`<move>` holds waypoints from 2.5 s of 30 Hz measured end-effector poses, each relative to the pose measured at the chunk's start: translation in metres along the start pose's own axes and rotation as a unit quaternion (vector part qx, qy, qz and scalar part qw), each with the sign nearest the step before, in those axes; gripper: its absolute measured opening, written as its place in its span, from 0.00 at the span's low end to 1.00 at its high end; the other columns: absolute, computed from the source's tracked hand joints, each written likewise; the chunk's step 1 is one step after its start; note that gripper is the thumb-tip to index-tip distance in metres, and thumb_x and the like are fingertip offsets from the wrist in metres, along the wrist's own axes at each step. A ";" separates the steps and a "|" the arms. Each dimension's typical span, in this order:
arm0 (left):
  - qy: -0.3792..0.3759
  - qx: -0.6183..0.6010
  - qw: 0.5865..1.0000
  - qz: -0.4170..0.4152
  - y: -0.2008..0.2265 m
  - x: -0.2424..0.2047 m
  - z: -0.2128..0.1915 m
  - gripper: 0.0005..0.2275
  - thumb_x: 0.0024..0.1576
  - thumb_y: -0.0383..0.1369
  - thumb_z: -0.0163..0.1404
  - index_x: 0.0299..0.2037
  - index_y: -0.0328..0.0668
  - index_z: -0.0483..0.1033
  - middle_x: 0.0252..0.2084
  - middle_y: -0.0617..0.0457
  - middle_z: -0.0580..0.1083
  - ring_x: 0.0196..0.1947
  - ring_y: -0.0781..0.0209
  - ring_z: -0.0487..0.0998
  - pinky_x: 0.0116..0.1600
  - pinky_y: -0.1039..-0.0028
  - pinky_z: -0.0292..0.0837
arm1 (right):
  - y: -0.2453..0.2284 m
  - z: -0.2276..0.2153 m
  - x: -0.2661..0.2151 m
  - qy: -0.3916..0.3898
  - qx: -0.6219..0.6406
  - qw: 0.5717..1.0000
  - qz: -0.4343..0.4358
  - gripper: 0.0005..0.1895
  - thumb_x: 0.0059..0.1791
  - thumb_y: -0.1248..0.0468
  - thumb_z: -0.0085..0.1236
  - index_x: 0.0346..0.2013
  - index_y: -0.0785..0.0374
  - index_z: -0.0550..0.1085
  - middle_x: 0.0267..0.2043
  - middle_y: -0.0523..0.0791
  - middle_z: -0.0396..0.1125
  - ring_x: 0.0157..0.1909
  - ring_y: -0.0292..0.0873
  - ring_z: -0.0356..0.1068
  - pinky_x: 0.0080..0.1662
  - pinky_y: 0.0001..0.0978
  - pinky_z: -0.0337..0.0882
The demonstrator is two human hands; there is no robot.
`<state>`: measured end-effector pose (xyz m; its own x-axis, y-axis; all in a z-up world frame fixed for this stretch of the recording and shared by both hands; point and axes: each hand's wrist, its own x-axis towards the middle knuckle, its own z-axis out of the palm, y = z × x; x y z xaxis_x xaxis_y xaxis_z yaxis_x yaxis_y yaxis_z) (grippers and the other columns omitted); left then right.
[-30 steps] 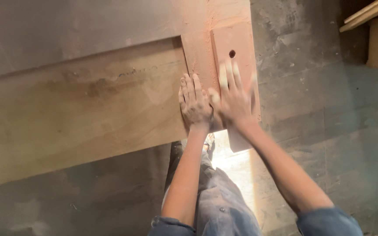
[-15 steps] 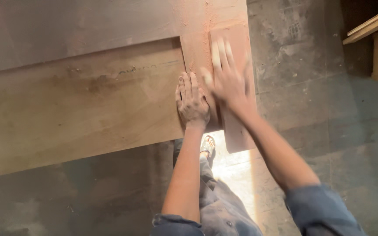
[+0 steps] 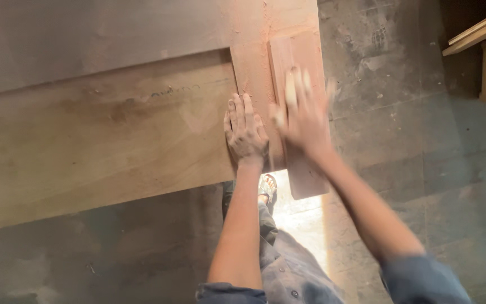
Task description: The person sands the edges and corners of a large wooden panel using a sanding block. They move the block back and forth along the panel's perimeter, focusing on smoothing the surfaces.
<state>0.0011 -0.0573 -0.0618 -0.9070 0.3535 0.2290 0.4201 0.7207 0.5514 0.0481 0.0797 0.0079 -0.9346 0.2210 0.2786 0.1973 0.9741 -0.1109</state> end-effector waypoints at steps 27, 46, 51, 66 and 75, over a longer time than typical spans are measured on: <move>-0.044 0.003 0.999 -0.016 0.003 0.005 -0.011 0.25 0.66 0.36 0.40 0.74 0.42 0.58 0.77 0.44 0.58 0.77 0.50 0.56 0.78 0.59 0.46 | -0.021 -0.035 -0.051 -0.064 -0.002 0.995 0.071 0.38 0.57 0.47 0.44 0.73 0.72 0.56 0.76 0.60 0.51 0.78 0.58 0.50 0.66 0.79 0.31; -0.031 -0.003 0.999 -0.008 0.005 -0.007 -0.002 0.24 0.67 0.36 0.39 0.75 0.42 0.58 0.77 0.45 0.57 0.78 0.52 0.55 0.79 0.60 0.45 | 0.031 0.001 0.020 -0.074 0.023 0.995 0.062 0.35 0.60 0.50 0.45 0.73 0.74 0.55 0.78 0.60 0.48 0.81 0.59 0.45 0.72 0.74 0.33; -0.055 0.022 0.998 -0.008 0.004 0.001 -0.013 0.25 0.67 0.36 0.39 0.75 0.41 0.57 0.77 0.44 0.57 0.78 0.50 0.55 0.78 0.60 0.45 | 0.021 -0.008 -0.037 -0.053 0.022 0.997 0.043 0.35 0.59 0.53 0.44 0.75 0.74 0.54 0.80 0.59 0.47 0.81 0.58 0.47 0.73 0.73 0.34; -0.051 0.008 0.999 -0.005 0.003 -0.004 -0.009 0.25 0.67 0.35 0.39 0.75 0.41 0.56 0.77 0.43 0.56 0.78 0.50 0.54 0.79 0.58 0.46 | 0.048 0.016 -0.040 0.068 -0.058 0.996 -0.026 0.33 0.63 0.53 0.48 0.74 0.74 0.53 0.79 0.61 0.45 0.81 0.61 0.47 0.72 0.79 0.35; -0.022 0.028 0.999 0.014 0.001 0.000 -0.006 0.24 0.68 0.36 0.38 0.75 0.41 0.57 0.77 0.43 0.56 0.78 0.49 0.54 0.79 0.59 0.47 | -0.009 -0.031 -0.091 -0.061 0.072 0.995 -0.009 0.40 0.55 0.48 0.49 0.76 0.66 0.52 0.78 0.55 0.47 0.79 0.59 0.48 0.70 0.77 0.37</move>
<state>0.0014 -0.0605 -0.0561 -0.8935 0.3987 0.2064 0.4466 0.7421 0.4999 0.1407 0.0518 0.0134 -0.9686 0.1866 0.1644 0.1431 0.9588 -0.2454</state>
